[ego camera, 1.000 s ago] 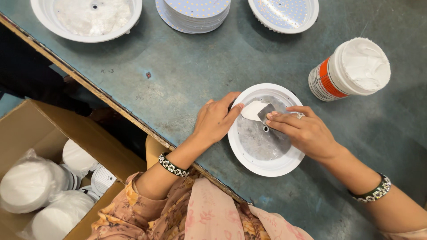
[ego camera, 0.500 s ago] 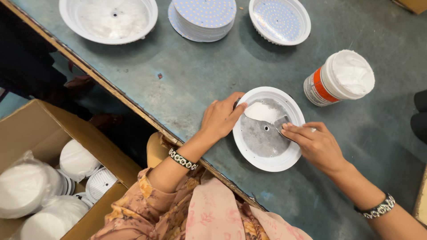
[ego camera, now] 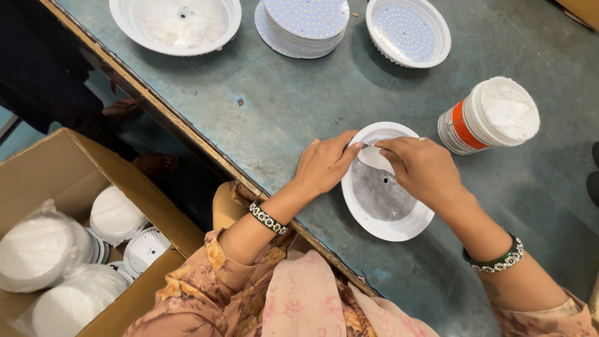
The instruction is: The person scoops white paste from a container and spreads it onto circular plastic discs using a small spatula. They handle each disc one at a time, applying the paste to the center and edges, then place the treated discs on the table.
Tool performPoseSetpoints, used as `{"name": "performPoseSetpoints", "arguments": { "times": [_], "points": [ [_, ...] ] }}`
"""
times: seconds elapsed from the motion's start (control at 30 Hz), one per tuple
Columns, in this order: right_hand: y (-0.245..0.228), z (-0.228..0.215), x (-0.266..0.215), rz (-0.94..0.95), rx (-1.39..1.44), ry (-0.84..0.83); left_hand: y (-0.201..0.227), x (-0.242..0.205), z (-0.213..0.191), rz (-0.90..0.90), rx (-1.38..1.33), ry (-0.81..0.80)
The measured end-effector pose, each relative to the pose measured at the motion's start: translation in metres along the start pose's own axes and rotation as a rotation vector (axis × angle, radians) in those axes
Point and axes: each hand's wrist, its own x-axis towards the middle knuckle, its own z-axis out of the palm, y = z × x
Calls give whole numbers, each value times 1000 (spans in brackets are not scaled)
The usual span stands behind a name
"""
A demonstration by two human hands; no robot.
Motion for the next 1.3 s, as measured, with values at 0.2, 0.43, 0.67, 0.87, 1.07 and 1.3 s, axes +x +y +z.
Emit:
{"name": "performPoseSetpoints", "arguments": {
  "times": [0.2, 0.43, 0.67, 0.87, 1.07, 1.3],
  "points": [
    [-13, -4, 7, -3, 29, -69, -2, 3, 1, 13, -37, 8],
    [-21, -2, -9, -130, -61, -94, -5, 1, 2, 21, -59, 8],
    [-24, -8, -32, -197, -56, -95, -6, 1, 3, 14, -65, 3],
    [-41, -2, -53, -135, -55, -61, -9, 2, 7, 23, -45, 20],
    [-47, -1, -62, -215, -80, -123, -10, 3, 7, 19, -45, 17],
    [-19, -14, -74, -379, -30, -233, -10, 3, 7, 17, -45, 8]
  ]
}}
